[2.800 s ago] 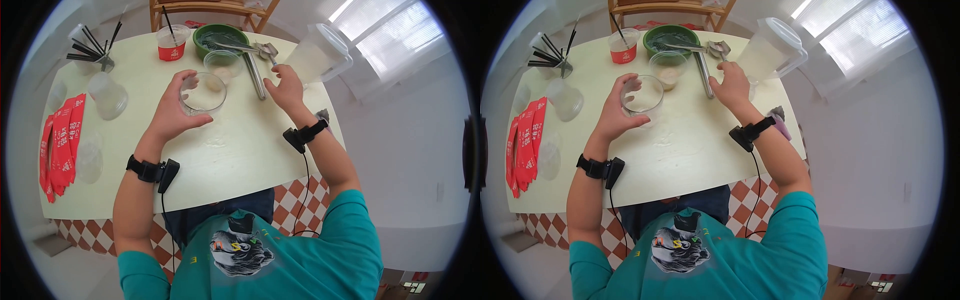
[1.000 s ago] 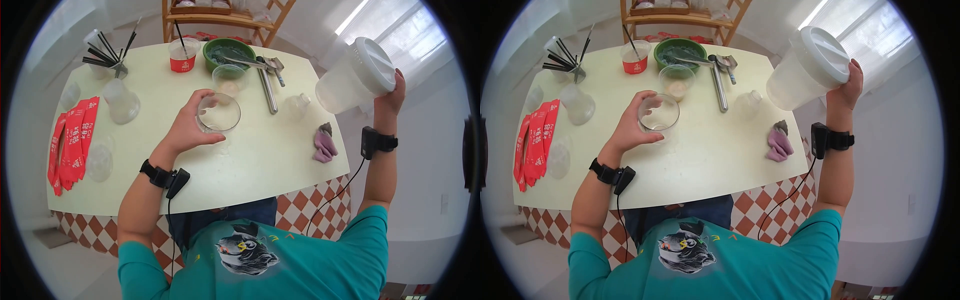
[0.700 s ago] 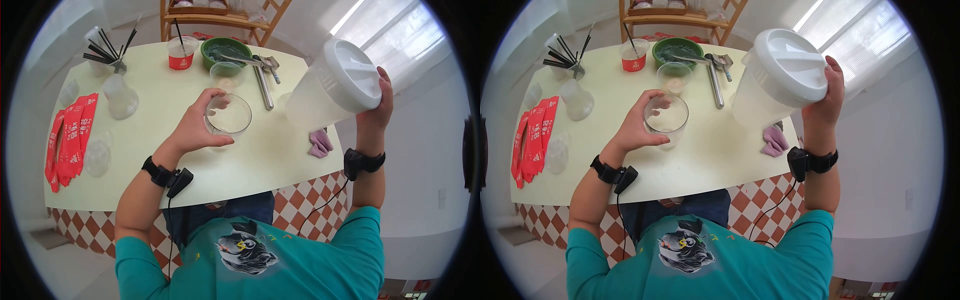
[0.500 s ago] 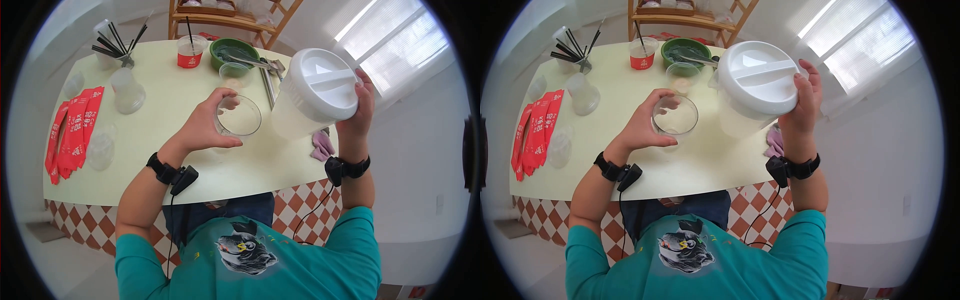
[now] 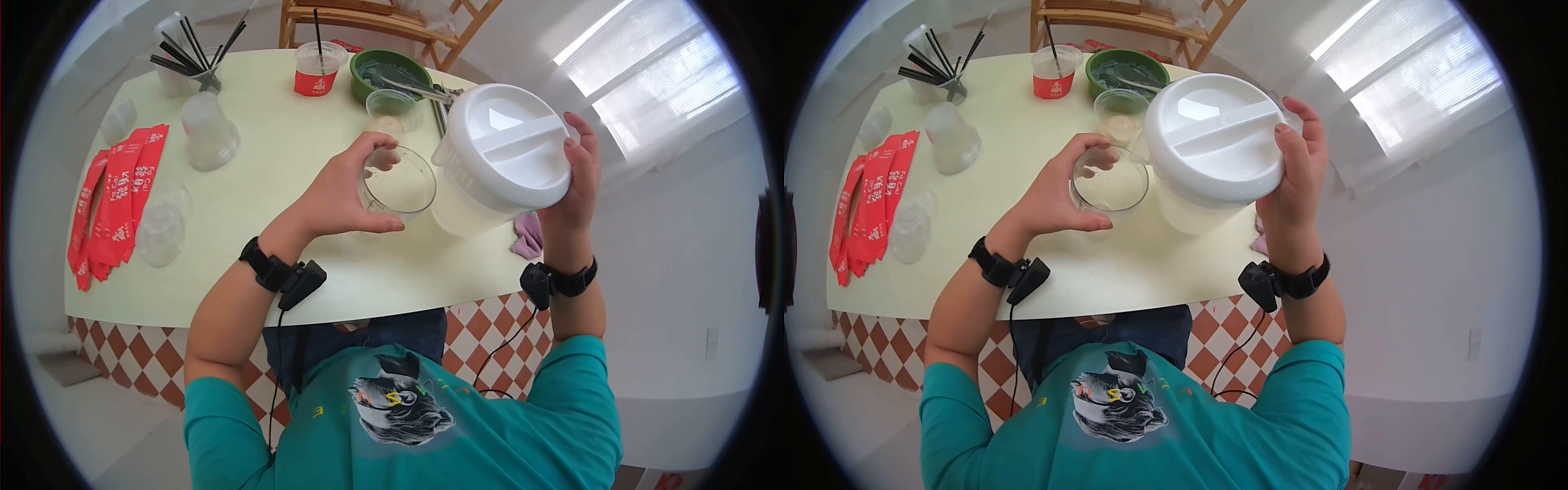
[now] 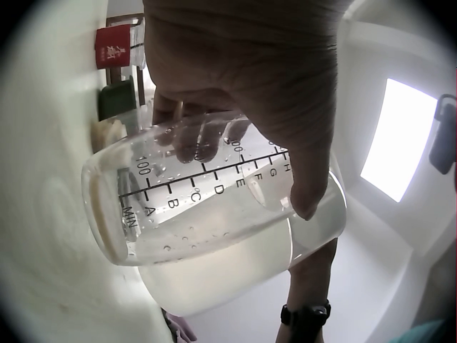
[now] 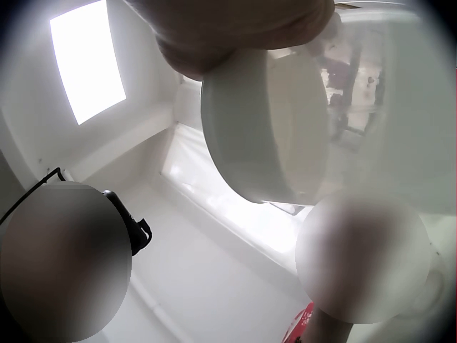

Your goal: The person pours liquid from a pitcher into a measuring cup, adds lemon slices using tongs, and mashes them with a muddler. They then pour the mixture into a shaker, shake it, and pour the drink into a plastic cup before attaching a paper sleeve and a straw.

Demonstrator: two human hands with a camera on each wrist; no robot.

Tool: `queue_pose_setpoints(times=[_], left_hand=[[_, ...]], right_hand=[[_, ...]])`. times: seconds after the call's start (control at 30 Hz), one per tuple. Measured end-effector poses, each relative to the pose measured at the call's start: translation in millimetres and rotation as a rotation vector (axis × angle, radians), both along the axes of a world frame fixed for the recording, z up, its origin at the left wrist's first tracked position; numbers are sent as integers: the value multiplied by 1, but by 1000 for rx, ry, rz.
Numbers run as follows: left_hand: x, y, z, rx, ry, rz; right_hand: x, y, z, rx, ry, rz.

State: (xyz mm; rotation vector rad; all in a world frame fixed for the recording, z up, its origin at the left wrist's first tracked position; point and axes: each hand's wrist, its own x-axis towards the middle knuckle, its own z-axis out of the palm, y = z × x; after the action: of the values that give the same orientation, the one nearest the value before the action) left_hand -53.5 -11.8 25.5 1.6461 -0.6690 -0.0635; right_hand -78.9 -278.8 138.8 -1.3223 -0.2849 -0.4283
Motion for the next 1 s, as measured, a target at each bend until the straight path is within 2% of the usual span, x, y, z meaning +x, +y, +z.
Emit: queue_pose_setpoints(times=[0.2,0.3,0.5,0.67,0.77,1.0], left_hand=[[0,-3,-3,-10,-39,-37],[0,-1,-4,-13,-67,-54],[-2,-1,0,3,-65,-80],[-2,-2,-1,17,-98,-81],[0,-2,-4,43,-104,-83],[0,-4,-4,48,-70,-77]], right_hand=[[-17,5,0,-174,21,-11],[-24,15,1,-181,-5,-69],[-33,23,1,-342,-42,-154],[-39,28,1,-539,-97,-208],[-36,27,-6,-584,-185,-205],[-36,24,-8,-615,-175,-219]])
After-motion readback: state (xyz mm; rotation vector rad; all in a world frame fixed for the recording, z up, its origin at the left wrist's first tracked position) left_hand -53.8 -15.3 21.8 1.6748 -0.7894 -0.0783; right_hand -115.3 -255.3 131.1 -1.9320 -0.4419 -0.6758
